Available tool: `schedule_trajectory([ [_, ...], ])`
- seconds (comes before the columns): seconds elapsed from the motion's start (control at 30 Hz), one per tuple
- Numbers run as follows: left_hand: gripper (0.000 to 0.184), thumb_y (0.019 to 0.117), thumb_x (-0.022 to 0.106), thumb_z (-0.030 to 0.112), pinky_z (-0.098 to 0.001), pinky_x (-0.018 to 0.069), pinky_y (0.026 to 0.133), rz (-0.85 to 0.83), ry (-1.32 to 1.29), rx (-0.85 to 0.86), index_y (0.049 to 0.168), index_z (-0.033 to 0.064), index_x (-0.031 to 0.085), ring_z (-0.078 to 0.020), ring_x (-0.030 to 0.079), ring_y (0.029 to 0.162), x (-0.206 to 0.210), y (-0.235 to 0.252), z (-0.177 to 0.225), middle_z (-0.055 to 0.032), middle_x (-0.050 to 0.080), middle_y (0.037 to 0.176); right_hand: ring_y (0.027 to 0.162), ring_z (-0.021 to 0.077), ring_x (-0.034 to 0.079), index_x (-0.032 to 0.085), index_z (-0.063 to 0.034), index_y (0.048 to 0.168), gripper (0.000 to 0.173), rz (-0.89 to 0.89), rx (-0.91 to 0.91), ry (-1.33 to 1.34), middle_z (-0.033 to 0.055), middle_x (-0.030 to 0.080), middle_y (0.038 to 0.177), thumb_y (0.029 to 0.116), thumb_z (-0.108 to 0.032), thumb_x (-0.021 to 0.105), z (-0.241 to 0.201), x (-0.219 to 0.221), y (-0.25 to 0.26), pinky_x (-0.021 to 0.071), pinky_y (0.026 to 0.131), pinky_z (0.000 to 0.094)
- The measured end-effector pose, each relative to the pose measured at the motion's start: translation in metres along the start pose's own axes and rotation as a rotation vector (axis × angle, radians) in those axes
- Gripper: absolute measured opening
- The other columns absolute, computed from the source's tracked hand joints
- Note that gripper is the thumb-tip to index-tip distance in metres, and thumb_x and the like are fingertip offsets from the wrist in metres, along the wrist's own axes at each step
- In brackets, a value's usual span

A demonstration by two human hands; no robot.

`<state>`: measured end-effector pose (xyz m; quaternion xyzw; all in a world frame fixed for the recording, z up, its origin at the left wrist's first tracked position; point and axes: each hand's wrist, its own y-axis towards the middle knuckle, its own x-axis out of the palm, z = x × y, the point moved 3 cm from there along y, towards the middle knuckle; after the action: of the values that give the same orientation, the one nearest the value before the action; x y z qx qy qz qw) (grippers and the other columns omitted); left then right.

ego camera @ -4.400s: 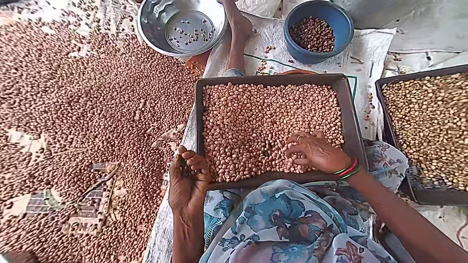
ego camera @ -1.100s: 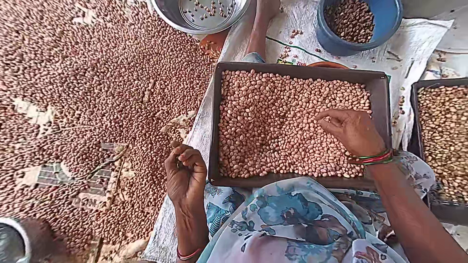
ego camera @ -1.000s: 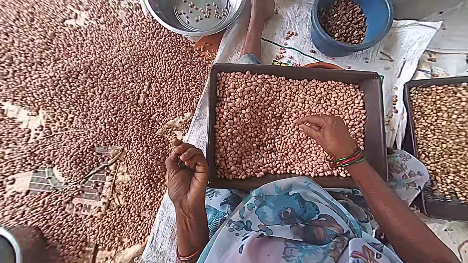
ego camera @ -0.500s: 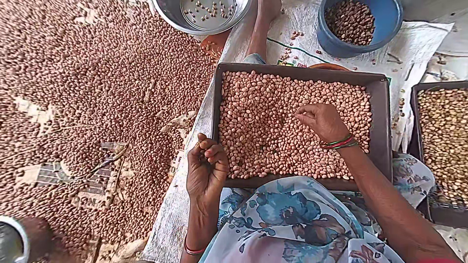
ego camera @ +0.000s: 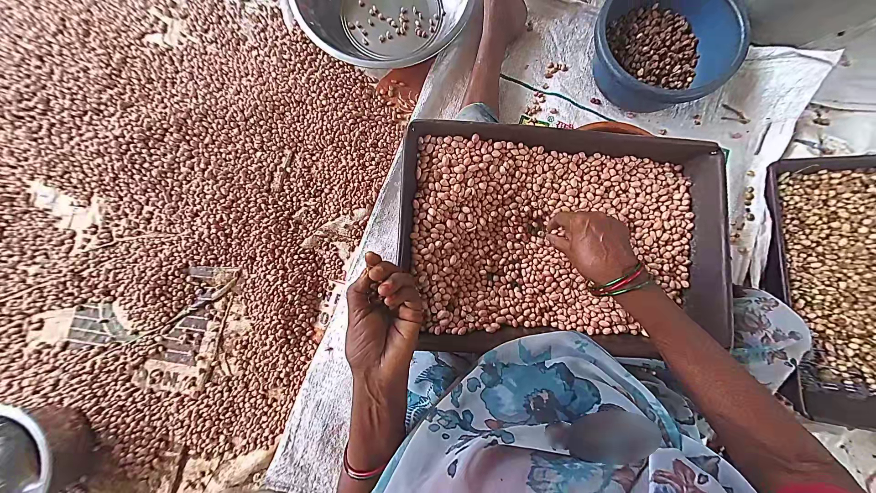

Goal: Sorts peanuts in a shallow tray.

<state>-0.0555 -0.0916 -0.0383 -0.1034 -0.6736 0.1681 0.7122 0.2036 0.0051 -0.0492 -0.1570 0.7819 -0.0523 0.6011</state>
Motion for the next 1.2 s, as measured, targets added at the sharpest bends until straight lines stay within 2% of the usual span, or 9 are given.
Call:
schedule_trajectory([
  [0.33,0.031,0.1053,0.038,0.014,-0.0144,0.0543,0.055,-0.024,-0.025,0.019,0.089,0.0050,0.064,-0.0067,0.064,0.057,0.002,-0.001,0.005,-0.0030,0.064,0.071,0.082,0.0497,0.069,0.068,-0.0009,0.128,0.032,0.361,-0.192,0.148,0.0294,0.071,0.099,0.0979,-0.011,0.065,0.014,-0.006,0.022,0.0494,0.069,0.0651],
  [0.53,0.032,0.1067,0.036,0.016,-0.0139,0.0540,0.055,-0.007,-0.016,0.028,0.092,0.0058,0.062,-0.0055,0.063,0.058,-0.003,0.003,0.005,-0.0016,0.063,0.071,0.067,0.0440,0.068,0.078,-0.0005,0.099,0.014,0.266,-0.408,0.021,0.0238,0.069,0.079,0.0954,-0.007,0.066,0.007,0.020,0.005,0.0501,0.056,0.0570],
  [0.7,0.030,0.1059,0.038,0.015,-0.0144,0.0543,0.055,-0.031,-0.006,-0.004,0.091,0.0059,0.062,-0.0066,0.064,0.058,0.002,-0.004,0.001,-0.0023,0.063,0.072,0.064,0.0431,0.068,0.075,0.0043,0.099,0.015,0.211,-0.421,-0.002,0.0240,0.067,0.076,0.0945,-0.007,0.066,0.006,0.027,0.009,0.0504,0.055,0.0562],
  [0.73,0.029,0.1057,0.039,0.014,-0.0144,0.0544,0.055,-0.033,0.000,-0.012,0.091,0.0061,0.062,-0.0066,0.064,0.058,0.003,-0.004,0.001,-0.0022,0.063,0.071,0.066,0.0392,0.066,0.074,0.0041,0.099,0.015,0.137,-0.362,0.101,0.0219,0.067,0.076,0.0952,-0.009,0.067,0.007,0.021,0.011,0.0505,0.060,0.0544],
  [0.8,0.028,0.1053,0.039,0.013,-0.0148,0.0548,0.056,-0.037,-0.001,-0.016,0.092,0.0061,0.063,-0.0068,0.064,0.058,0.002,-0.005,-0.001,-0.0021,0.064,0.072,0.062,0.0116,0.049,0.068,0.0004,0.100,0.011,-0.024,-0.269,0.482,0.0037,0.055,0.073,0.0966,-0.009,0.064,0.009,0.009,0.010,0.0405,0.060,0.0293],
  [0.9,0.028,0.1051,0.040,0.013,-0.0147,0.0547,0.055,-0.024,-0.013,-0.009,0.093,0.0057,0.063,-0.0068,0.064,0.058,-0.001,-0.006,0.001,-0.0021,0.064,0.071,0.070,-0.0055,0.056,0.061,-0.0076,0.106,0.018,-0.354,-0.250,1.004,-0.0077,0.063,0.087,0.0904,-0.014,0.054,-0.005,0.016,0.000,0.0461,0.063,0.0119],
  [1.0,0.029,0.1050,0.039,0.013,-0.0148,0.0550,0.056,-0.030,-0.007,-0.018,0.092,0.0059,0.063,-0.0069,0.064,0.059,-0.002,-0.005,-0.001,-0.0025,0.064,0.071,0.060,-0.0013,0.050,0.068,0.0000,0.099,0.009,-0.401,-0.206,0.902,-0.0020,0.062,0.076,0.0976,0.000,0.060,-0.025,0.033,-0.011,0.0422,0.057,0.0154],
  [1.13,0.028,0.1052,0.040,0.013,-0.0149,0.0549,0.056,-0.042,0.006,-0.026,0.093,0.0064,0.064,-0.0071,0.064,0.059,0.001,-0.010,-0.001,-0.0020,0.064,0.072,0.076,0.0357,0.067,0.075,0.0045,0.100,0.012,-0.041,-0.347,0.349,0.0215,0.068,0.083,0.0928,-0.004,0.071,-0.043,0.047,-0.026,0.0540,0.070,0.0495],
  [1.2,0.028,0.1052,0.039,0.013,-0.0149,0.0548,0.056,-0.047,0.011,-0.017,0.093,0.0064,0.064,-0.0070,0.064,0.058,0.000,-0.012,0.002,-0.0020,0.064,0.072,0.083,0.0440,0.070,0.073,0.0071,0.107,0.019,0.027,-0.390,0.216,0.0273,0.069,0.092,0.0961,-0.007,0.068,-0.047,0.053,-0.030,0.0564,0.070,0.0549],
])
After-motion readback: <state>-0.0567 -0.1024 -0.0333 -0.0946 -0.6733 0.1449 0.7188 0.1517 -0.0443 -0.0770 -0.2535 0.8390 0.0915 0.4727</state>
